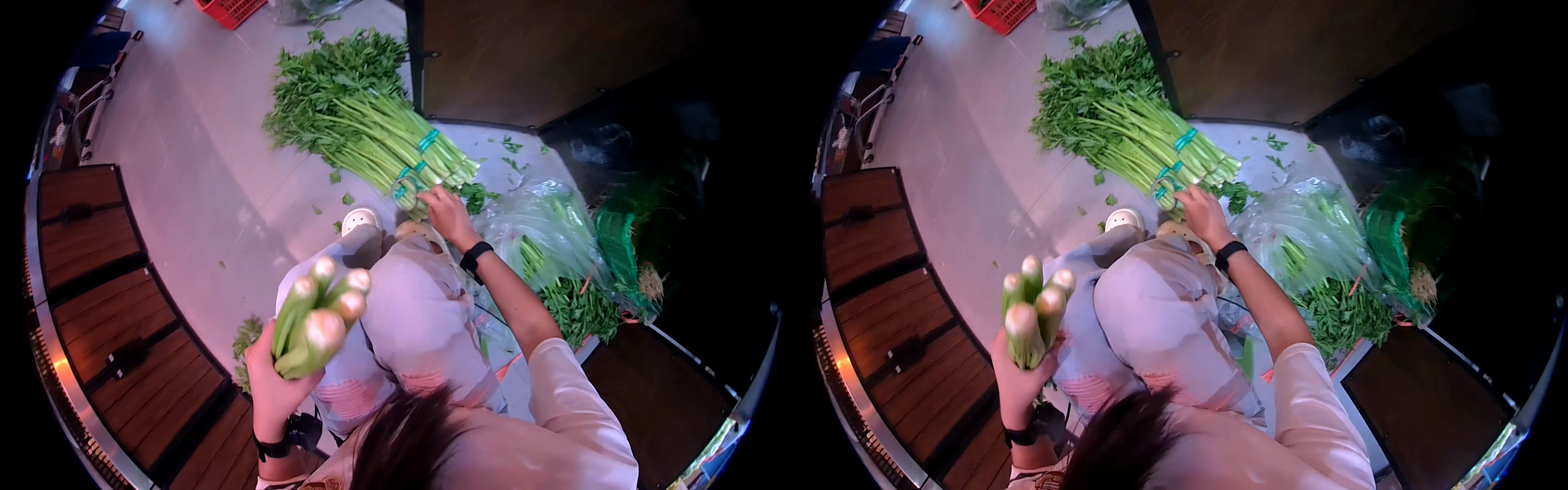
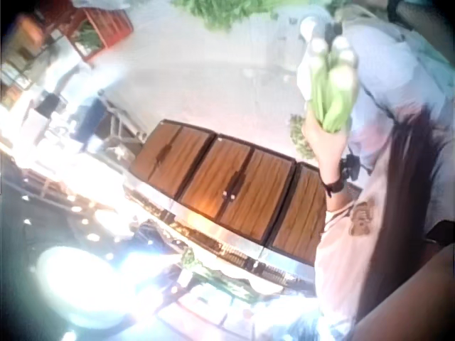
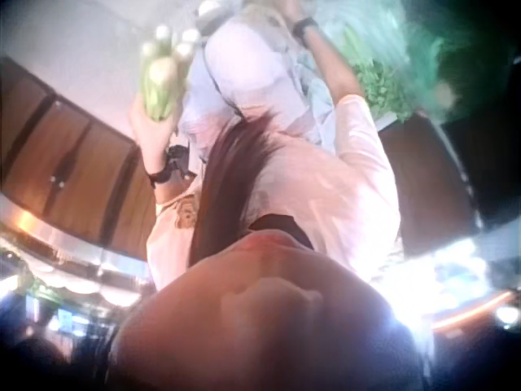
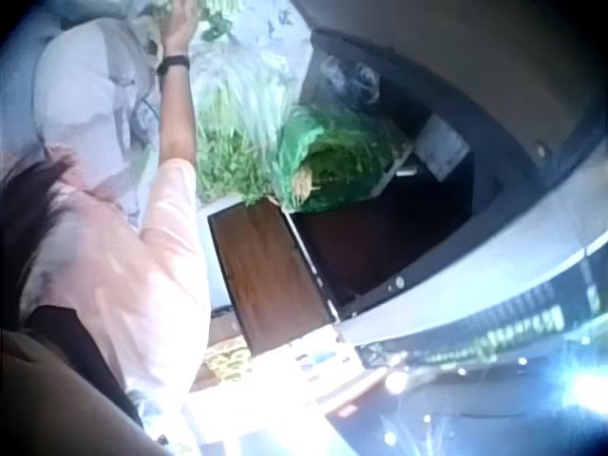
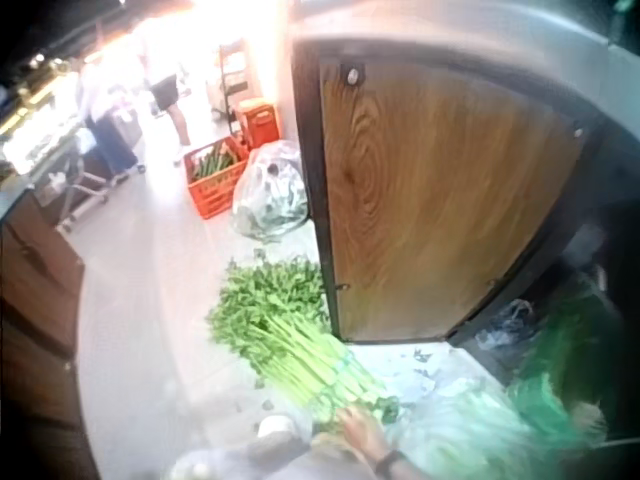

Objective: The person bundles stalks of celery by hand, wrapping green adhesive tape around several stalks and pressing it to secure the bunch, then placing the finished bundles onto the floor.

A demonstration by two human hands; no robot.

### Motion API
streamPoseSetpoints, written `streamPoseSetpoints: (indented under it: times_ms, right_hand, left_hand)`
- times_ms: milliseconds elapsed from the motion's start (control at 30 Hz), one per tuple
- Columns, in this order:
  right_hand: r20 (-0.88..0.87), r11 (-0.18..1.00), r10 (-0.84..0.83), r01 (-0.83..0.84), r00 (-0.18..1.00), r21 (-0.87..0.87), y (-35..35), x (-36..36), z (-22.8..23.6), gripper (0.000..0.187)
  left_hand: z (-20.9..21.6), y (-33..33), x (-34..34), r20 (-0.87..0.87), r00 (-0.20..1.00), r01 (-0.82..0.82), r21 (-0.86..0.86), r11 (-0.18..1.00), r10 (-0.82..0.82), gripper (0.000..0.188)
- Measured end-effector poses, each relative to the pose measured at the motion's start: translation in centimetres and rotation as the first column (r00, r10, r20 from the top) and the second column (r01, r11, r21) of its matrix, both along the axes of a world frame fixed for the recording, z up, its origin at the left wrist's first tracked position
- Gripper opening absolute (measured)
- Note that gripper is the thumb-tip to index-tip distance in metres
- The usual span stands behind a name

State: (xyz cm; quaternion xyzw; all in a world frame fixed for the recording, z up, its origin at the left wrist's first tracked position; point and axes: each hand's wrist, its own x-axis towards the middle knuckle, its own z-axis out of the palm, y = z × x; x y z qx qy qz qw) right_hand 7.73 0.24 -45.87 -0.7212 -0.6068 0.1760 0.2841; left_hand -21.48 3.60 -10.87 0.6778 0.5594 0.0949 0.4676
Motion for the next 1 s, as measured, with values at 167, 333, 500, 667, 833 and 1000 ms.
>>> streamPoseSetpoints:
  times_ms: [167, 333, 500, 667, 833, 1000]
  right_hand:
    - [0.39, 0.986, 0.163, -0.145, 0.906, -0.076, 4.3, -1.1, -3.0, 0.018]
    - [0.27, 0.988, 0.156, -0.152, 0.95, -0.036, 4.7, -1.4, 0.4, 0.007]
    - [-0.908, 0.917, -0.398, 0.085, 0.132, -0.389, 2.8, 1.6, 12.5, 0.015]
    - [-0.972, 0.992, -0.104, 0.046, -0.212, -0.117, -1.4, -0.1, 26.4, 0.021]
    - [-0.993, 0.982, -0.117, -0.147, 0.032, -0.12, -5.5, -4.8, 31.8, 0.015]
    - [-0.766, 0.997, -0.058, 0.005, 0.64, -0.071, -6.8, -7.6, 32.1, 0.037]
  left_hand:
    - [1.0, -0.7, 1.3, -0.113, 0.989, -0.1, 0.009, 0.995, 0.1, 0.036]
    - [0.2, -0.9, -0.7, -0.085, 0.994, -0.061, 0.01, 0.998, 0.061, 0.032]
    - [-0.3, -0.9, -0.2, 0.087, 0.988, -0.121, -0.064, 0.991, 0.126, 0.039]
    - [0.8, -0.9, -0.6, 0.297, 0.949, -0.062, -0.164, 0.985, 0.109, 0.032]
    - [-0.3, -1.4, 1.1, 0.409, 0.913, 0.016, -0.025, 1.0, -0.004, 0.035]
    - [-1.2, -2.0, 1.4, 0.357, 0.928, 0.072, 0.121, 0.99, -0.111, 0.041]
